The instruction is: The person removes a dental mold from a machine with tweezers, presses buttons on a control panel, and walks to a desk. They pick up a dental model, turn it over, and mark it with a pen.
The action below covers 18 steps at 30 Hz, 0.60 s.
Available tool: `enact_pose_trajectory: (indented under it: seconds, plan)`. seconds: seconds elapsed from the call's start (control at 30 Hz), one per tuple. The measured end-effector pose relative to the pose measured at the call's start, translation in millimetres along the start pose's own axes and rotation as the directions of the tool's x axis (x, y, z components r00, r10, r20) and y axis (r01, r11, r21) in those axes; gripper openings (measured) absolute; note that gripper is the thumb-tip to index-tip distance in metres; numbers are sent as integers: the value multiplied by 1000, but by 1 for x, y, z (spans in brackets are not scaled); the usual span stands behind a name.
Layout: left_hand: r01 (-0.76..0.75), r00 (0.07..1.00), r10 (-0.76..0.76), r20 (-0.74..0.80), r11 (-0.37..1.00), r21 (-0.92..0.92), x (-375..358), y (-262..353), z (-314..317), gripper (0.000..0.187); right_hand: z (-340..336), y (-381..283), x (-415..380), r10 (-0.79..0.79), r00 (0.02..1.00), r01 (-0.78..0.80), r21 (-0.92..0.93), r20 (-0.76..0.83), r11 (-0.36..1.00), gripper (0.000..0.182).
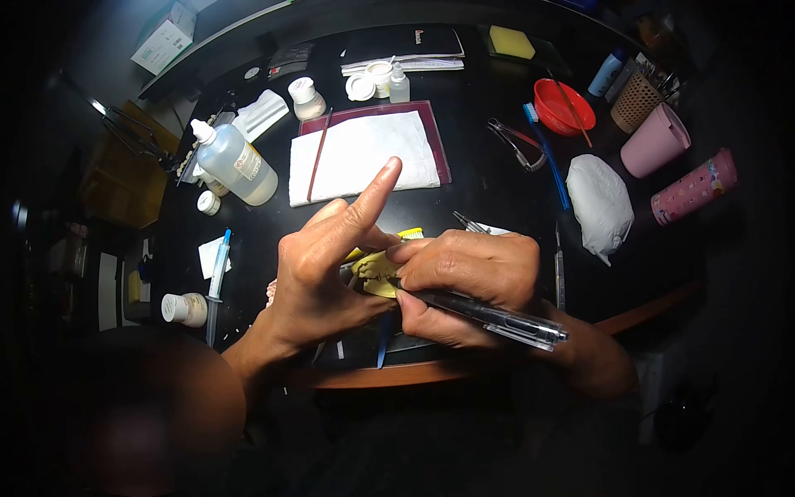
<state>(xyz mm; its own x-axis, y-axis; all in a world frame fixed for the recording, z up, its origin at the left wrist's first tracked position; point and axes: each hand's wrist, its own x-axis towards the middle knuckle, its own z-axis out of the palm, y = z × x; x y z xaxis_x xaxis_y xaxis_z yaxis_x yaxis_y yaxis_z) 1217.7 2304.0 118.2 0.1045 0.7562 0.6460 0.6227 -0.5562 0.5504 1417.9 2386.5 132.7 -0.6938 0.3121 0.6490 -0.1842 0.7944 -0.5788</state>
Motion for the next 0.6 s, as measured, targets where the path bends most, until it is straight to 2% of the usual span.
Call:
enact_pose_trajectory:
  seconds: [0.6]
  plan:
    - [9, 1000, -9, 1, 1000, -5, 0, 0, 0, 105, 4, 4, -2, -18, 999, 18, 5, -51, 1000, 15]
